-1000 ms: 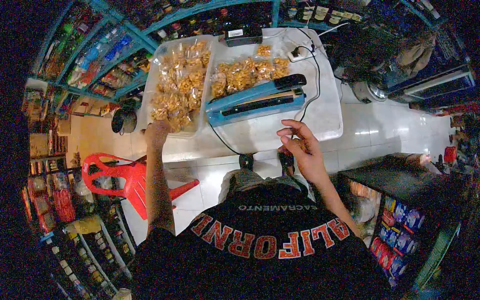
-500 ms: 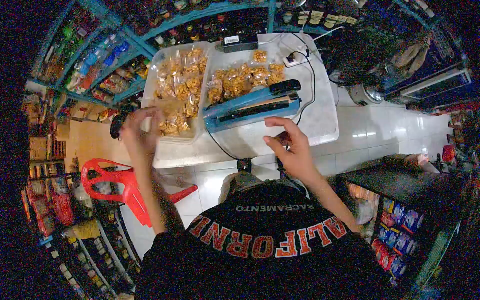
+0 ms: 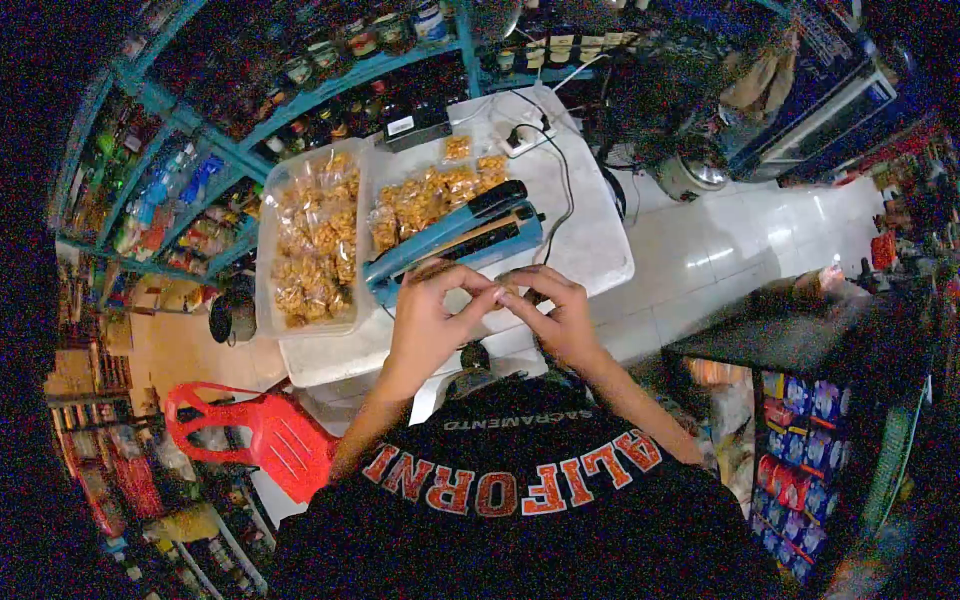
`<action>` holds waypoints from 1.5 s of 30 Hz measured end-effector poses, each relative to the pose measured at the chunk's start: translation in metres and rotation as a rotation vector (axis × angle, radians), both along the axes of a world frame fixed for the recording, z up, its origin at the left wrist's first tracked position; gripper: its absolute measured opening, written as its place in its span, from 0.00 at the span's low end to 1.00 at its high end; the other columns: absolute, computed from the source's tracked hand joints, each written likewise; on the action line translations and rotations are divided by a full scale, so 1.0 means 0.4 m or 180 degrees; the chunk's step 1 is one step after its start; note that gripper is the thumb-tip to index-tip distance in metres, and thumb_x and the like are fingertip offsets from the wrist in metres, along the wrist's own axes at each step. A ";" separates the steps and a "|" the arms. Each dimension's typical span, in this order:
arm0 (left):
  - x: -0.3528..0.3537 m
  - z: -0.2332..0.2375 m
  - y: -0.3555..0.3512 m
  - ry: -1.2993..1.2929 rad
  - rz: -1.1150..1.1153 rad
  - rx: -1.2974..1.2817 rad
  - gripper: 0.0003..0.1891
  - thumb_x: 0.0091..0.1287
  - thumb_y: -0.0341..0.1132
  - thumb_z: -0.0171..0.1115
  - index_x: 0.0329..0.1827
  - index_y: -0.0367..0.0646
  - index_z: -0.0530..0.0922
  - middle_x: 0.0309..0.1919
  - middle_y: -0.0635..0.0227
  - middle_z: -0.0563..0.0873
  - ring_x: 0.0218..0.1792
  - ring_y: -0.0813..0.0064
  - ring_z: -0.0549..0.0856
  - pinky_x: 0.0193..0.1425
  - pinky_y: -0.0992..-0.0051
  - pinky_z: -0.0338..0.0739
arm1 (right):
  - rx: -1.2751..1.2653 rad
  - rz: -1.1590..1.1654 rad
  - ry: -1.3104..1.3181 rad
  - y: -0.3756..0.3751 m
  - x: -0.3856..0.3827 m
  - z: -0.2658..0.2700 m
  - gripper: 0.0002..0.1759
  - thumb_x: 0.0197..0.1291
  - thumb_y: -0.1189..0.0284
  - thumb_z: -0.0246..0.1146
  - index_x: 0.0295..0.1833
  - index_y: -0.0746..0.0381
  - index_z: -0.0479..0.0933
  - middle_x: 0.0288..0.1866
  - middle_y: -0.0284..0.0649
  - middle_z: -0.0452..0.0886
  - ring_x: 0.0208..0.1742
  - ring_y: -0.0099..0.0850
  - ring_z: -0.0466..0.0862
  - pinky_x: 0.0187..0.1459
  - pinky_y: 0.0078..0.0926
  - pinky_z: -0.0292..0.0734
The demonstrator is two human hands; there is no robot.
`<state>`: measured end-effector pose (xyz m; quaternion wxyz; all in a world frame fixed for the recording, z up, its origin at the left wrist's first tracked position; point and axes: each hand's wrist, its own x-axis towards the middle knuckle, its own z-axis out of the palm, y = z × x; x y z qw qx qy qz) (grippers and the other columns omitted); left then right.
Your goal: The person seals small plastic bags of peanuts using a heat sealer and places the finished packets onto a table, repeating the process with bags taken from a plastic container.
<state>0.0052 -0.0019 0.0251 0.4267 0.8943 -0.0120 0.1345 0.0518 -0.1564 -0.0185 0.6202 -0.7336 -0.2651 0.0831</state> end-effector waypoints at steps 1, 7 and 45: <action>0.001 0.001 0.000 0.0086 -0.0032 -0.0049 0.07 0.47 0.34 0.66 0.23 0.42 0.77 0.25 0.69 0.81 0.33 0.70 0.78 0.40 0.73 0.66 | 0.0148 0.0026 -0.0002 -0.002 0.000 -0.005 0.09 0.50 0.74 0.61 0.37 0.66 0.76 0.34 0.41 0.77 0.33 0.25 0.77 0.29 0.17 0.73; -0.012 0.011 -0.028 -0.0340 -0.0022 -0.0553 0.10 0.42 0.32 0.69 0.25 0.40 0.78 0.29 0.64 0.81 0.37 0.69 0.78 0.45 0.73 0.68 | 0.0713 -0.0146 0.0713 0.006 -0.006 -0.021 0.08 0.54 0.74 0.58 0.38 0.67 0.76 0.33 0.40 0.77 0.28 0.21 0.76 0.27 0.15 0.72; -0.039 -0.041 0.000 0.0006 0.0519 -0.1822 0.04 0.49 0.28 0.64 0.29 0.42 0.81 0.29 0.68 0.82 0.39 0.75 0.76 0.47 0.76 0.66 | 0.0669 0.0131 0.0684 0.020 -0.009 0.034 0.07 0.54 0.75 0.57 0.36 0.67 0.77 0.31 0.35 0.75 0.27 0.18 0.72 0.26 0.13 0.67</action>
